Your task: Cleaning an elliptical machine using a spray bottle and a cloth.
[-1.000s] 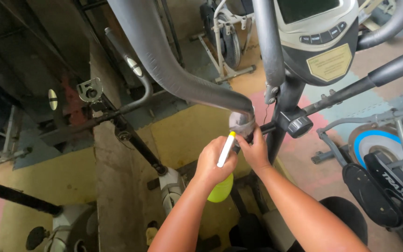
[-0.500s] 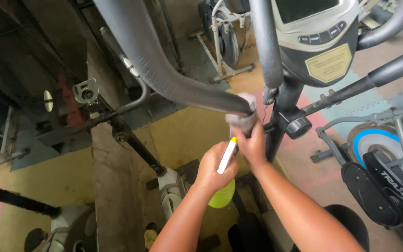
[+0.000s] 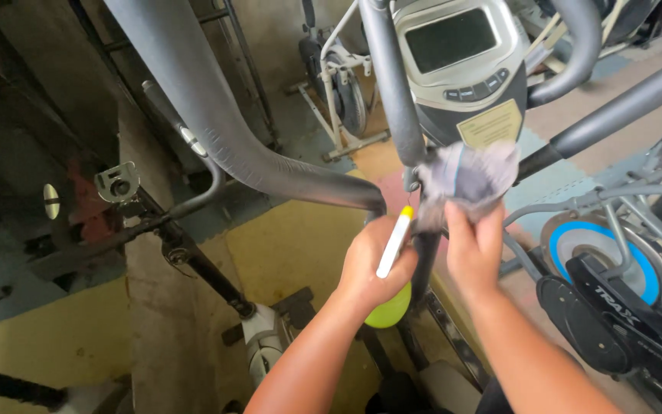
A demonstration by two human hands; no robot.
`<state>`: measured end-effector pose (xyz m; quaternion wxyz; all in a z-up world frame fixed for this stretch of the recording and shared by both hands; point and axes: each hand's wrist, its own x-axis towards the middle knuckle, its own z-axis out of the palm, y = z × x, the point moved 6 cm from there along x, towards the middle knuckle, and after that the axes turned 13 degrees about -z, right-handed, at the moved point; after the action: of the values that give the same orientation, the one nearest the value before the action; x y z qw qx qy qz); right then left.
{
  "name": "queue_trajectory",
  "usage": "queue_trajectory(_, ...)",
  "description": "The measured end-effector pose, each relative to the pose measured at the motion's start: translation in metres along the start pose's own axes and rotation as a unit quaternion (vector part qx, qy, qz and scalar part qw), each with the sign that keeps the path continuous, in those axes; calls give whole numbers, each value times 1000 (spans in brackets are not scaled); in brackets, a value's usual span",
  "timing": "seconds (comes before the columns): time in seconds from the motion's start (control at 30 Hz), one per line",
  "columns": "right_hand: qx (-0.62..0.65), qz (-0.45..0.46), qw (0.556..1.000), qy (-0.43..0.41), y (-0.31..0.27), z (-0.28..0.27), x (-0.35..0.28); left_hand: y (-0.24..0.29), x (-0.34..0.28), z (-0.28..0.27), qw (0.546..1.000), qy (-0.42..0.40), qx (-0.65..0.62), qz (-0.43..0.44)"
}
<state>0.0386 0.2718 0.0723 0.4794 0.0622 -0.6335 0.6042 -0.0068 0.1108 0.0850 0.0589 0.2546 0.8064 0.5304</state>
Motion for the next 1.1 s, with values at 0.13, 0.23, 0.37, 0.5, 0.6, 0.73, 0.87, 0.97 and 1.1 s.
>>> queue_trajectory(0.13, -30, -121, 985, -121, -19, 38, 52, 37, -8, -23, 997, 32, -60, 39)
queue_trajectory(0.23, -65, -182, 971, -139, -24, 60, 63, 40, -8, -31, 996, 51, -51, 47)
queue_trajectory(0.37, -24, 45, 997, -62, 53, 51, 25, 27, -10, -35, 997, 76, -1, 32)
queue_trajectory(0.5, -264, -231, 929, -121, 40, 42, 3, 20, -10, -27, 996, 82, -1, 39)
queue_trajectory(0.6, -311, -276, 895, -162, 42, 33, -8, 16, -7, -18, 997, 70, 3, 26)
queue_trajectory(0.73, -414, -175, 864, -228, 77, 18, -31, 10, -3, -13, 998, 66, 7, 8)
queue_trajectory(0.87, -284, -88, 954, -46, 68, -11, -36, 3, -2, -9, 997, 56, 22, -47)
queue_trajectory(0.97, -340, -177, 923, -36, 35, 3, -8, 2, 0, -5, 997, 51, 19, -48)
queue_trajectory(1.1, -412, -248, 861, -164, 42, 28, 20, -4, 0, 8, 999, 44, 16, -25)
